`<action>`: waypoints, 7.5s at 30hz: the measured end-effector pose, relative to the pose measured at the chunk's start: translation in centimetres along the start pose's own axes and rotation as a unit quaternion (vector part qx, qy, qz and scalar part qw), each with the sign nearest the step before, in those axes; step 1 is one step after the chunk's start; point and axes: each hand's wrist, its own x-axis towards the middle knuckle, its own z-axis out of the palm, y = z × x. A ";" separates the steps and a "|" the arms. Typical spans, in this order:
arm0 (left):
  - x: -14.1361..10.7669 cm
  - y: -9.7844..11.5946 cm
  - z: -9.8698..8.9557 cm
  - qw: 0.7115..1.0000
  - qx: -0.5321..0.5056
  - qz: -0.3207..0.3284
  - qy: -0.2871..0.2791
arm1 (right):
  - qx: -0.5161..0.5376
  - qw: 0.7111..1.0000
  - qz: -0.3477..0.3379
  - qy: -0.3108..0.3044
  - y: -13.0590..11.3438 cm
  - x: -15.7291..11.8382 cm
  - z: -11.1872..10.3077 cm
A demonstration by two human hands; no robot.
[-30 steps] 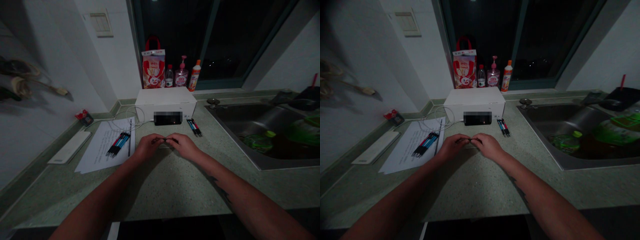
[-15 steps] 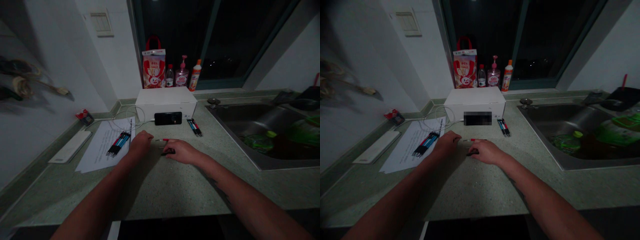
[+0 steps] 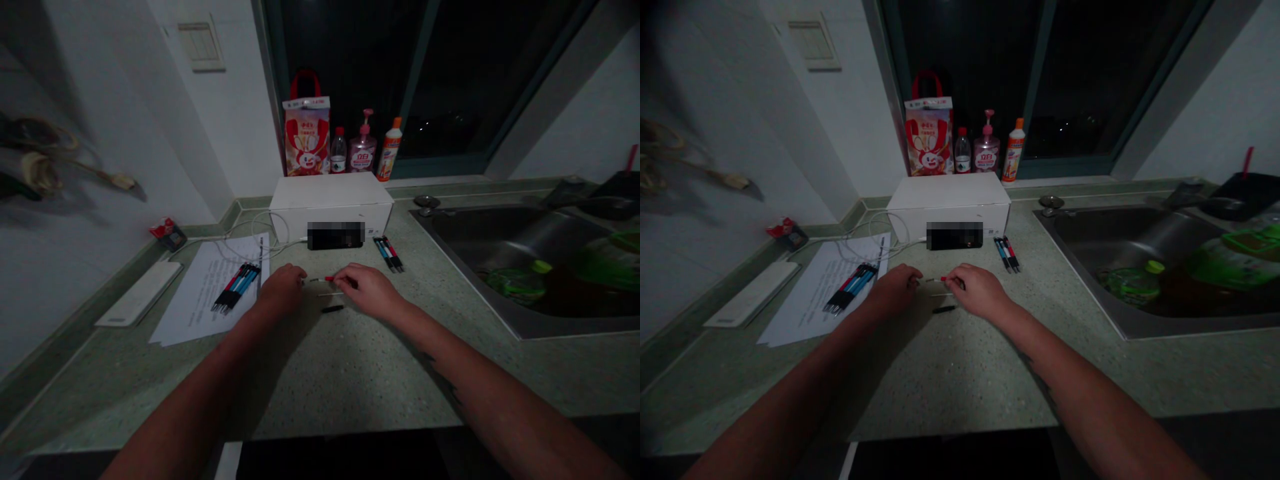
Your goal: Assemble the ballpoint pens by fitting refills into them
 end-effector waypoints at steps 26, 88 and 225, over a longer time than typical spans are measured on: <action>0.4 1.3 1.7 0.898 -0.437 0.033 0.025 | -0.017 0.999 0.019 0.036 -0.3 -0.1 -0.1; 0.2 1.5 1.2 0.887 -0.459 0.009 0.050 | 0.061 0.998 0.010 0.031 -0.2 0.0 0.0; 0.5 2.0 1.4 0.989 -0.009 0.145 -0.013 | 0.215 0.953 0.126 0.173 3.5 1.3 1.6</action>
